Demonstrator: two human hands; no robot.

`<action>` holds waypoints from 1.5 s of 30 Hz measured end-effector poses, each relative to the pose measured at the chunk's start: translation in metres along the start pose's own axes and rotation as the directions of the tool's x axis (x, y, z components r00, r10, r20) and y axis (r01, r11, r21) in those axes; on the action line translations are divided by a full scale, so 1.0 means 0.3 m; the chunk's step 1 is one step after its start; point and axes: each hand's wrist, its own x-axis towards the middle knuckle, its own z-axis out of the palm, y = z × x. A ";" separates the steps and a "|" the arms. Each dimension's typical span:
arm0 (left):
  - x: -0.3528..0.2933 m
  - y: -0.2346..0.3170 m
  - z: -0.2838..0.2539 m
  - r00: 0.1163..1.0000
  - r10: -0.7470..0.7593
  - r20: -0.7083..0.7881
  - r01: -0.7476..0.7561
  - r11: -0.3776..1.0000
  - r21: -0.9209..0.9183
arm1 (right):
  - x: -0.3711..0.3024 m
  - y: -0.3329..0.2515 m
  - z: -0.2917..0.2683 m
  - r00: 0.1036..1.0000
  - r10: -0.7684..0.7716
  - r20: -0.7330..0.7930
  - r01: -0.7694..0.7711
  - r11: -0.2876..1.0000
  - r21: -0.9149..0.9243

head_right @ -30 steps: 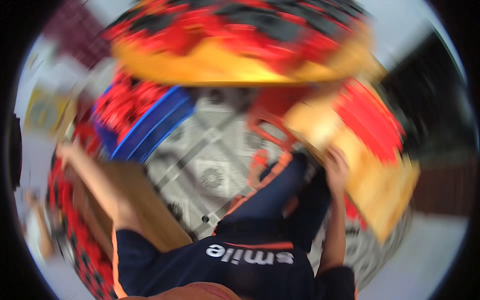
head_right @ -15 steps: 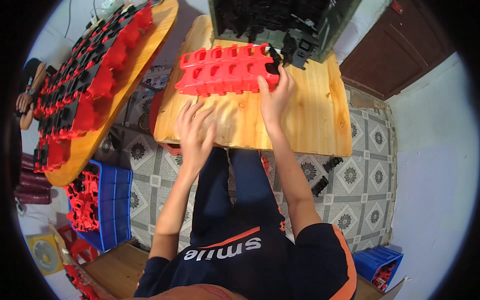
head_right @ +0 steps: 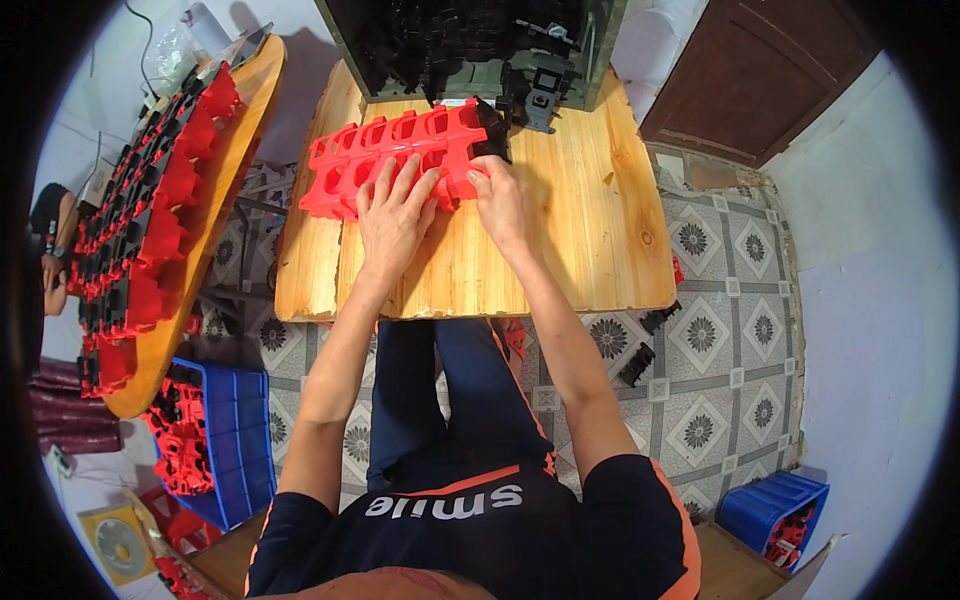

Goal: The person assembles black plastic chassis components onto red toy car bodies by hand.

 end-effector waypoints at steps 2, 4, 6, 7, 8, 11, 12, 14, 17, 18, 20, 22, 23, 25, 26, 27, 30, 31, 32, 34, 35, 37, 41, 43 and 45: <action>-0.009 0.023 0.000 1.000 0.000 -0.010 -0.001 1.000 -0.017 | -0.003 0.030 -0.016 0.998 0.064 0.013 -0.064 0.998 0.019; -0.014 0.031 0.003 1.000 0.008 -0.025 -0.008 1.000 -0.022 | 0.019 0.048 -0.044 0.985 0.119 0.125 -0.143 0.967 0.209; -0.022 0.025 0.010 0.999 0.012 -0.038 -0.013 1.000 -0.025 | 0.004 0.033 -0.055 0.993 0.055 0.103 -0.071 0.984 0.165; -0.025 0.010 0.014 0.997 0.039 -0.060 -0.042 0.997 -0.059 | -0.008 0.017 -0.060 0.996 -0.014 0.090 0.003 0.993 0.117; -0.030 -0.008 0.017 0.994 0.064 -0.084 -0.072 0.993 -0.094 | -0.020 0.017 -0.071 0.996 -0.011 0.091 0.000 0.993 0.121; -0.041 -0.055 0.006 0.982 0.170 -0.086 -0.182 0.969 -0.164 | -0.067 0.006 -0.111 0.973 -0.131 0.191 0.098 0.980 0.172; -0.039 -0.057 0.005 0.979 0.184 -0.084 -0.195 0.968 -0.156 | -0.089 -0.021 -0.110 0.987 -0.116 0.114 0.107 0.991 0.083; -0.046 -0.044 0.006 0.981 0.171 -0.091 -0.183 0.974 -0.136 | -0.115 -0.048 -0.089 0.994 -0.107 0.037 0.108 0.994 -0.007; -0.052 0.010 0.002 0.988 0.121 -0.098 -0.131 0.987 -0.096 | -0.123 -0.057 -0.039 0.987 -0.109 -0.120 0.105 0.994 -0.041; -0.055 0.021 -0.002 0.993 0.075 -0.093 -0.082 0.994 -0.073 | -0.124 -0.064 -0.018 0.971 -0.169 -0.171 0.158 0.984 -0.076; -0.055 0.015 0.013 0.990 0.102 -0.099 -0.111 0.990 -0.088 | -0.133 -0.074 -0.011 0.951 -0.262 -0.166 0.240 0.960 -0.143; -0.052 -0.012 0.014 0.988 0.128 -0.087 -0.138 0.984 -0.114 | -0.122 -0.065 -0.043 0.986 -0.094 -0.136 0.090 0.995 -0.031; -0.043 -0.037 0.016 0.989 0.116 -0.092 -0.129 0.980 -0.151 | -0.115 -0.050 -0.072 0.993 0.078 -0.088 -0.072 0.995 0.070; -0.011 -0.087 0.028 0.992 0.095 -0.081 -0.105 0.986 -0.132 | -0.097 0.008 -0.112 0.993 0.115 -0.037 -0.108 0.983 0.150; 0.005 -0.110 0.039 0.992 0.089 -0.086 -0.100 0.986 -0.130 | -0.100 0.004 -0.128 0.992 0.120 -0.027 -0.106 0.950 0.293; 0.020 -0.122 0.047 0.992 0.099 -0.082 -0.105 0.992 -0.073 | -0.101 0.004 -0.145 0.992 0.123 -0.023 -0.102 0.898 0.427; 0.043 -0.011 -0.066 0.996 0.033 -0.086 -0.045 0.989 -0.142 | -0.156 0.017 -0.175 0.987 0.156 -0.032 -0.121 0.867 0.483; 0.026 0.051 -0.103 0.981 -0.192 -0.039 0.153 0.875 -0.460 | -0.192 0.003 -0.181 0.986 0.164 -0.044 -0.119 0.852 0.509; -0.002 0.100 -0.134 0.918 -0.390 0.078 0.327 0.630 -0.704 | -0.227 -0.068 -0.195 0.988 0.150 -0.029 -0.127 0.915 0.383; -0.026 0.195 -0.180 0.810 -0.431 0.399 0.493 0.129 -0.860 | -0.285 -0.093 -0.188 0.987 -0.145 -0.072 0.156 0.970 0.184; -0.024 0.224 -0.208 0.709 -0.392 0.585 0.602 -0.094 -0.793 | -0.299 -0.095 -0.191 0.900 -0.433 -0.047 0.433 0.901 -0.019; -0.066 0.204 -0.167 0.691 -0.353 0.631 0.585 -0.241 -0.774 | -0.290 -0.149 -0.224 0.859 -0.500 0.114 0.497 0.866 0.052; -0.183 0.202 -0.169 0.632 -0.282 0.722 0.476 -0.594 -0.649 | -0.160 -0.075 -0.263 0.912 -0.407 -0.051 0.408 0.913 -0.004; -0.259 0.195 -0.192 0.632 -0.288 0.719 0.441 -0.629 -0.640 | -0.045 -0.026 -0.253 0.890 -0.433 -0.146 0.382 0.881 -0.280; -0.324 0.195 -0.196 0.660 -0.248 0.710 0.328 -0.755 -0.568 | 0.015 0.068 -0.248 0.928 -0.366 0.065 0.339 0.762 -0.551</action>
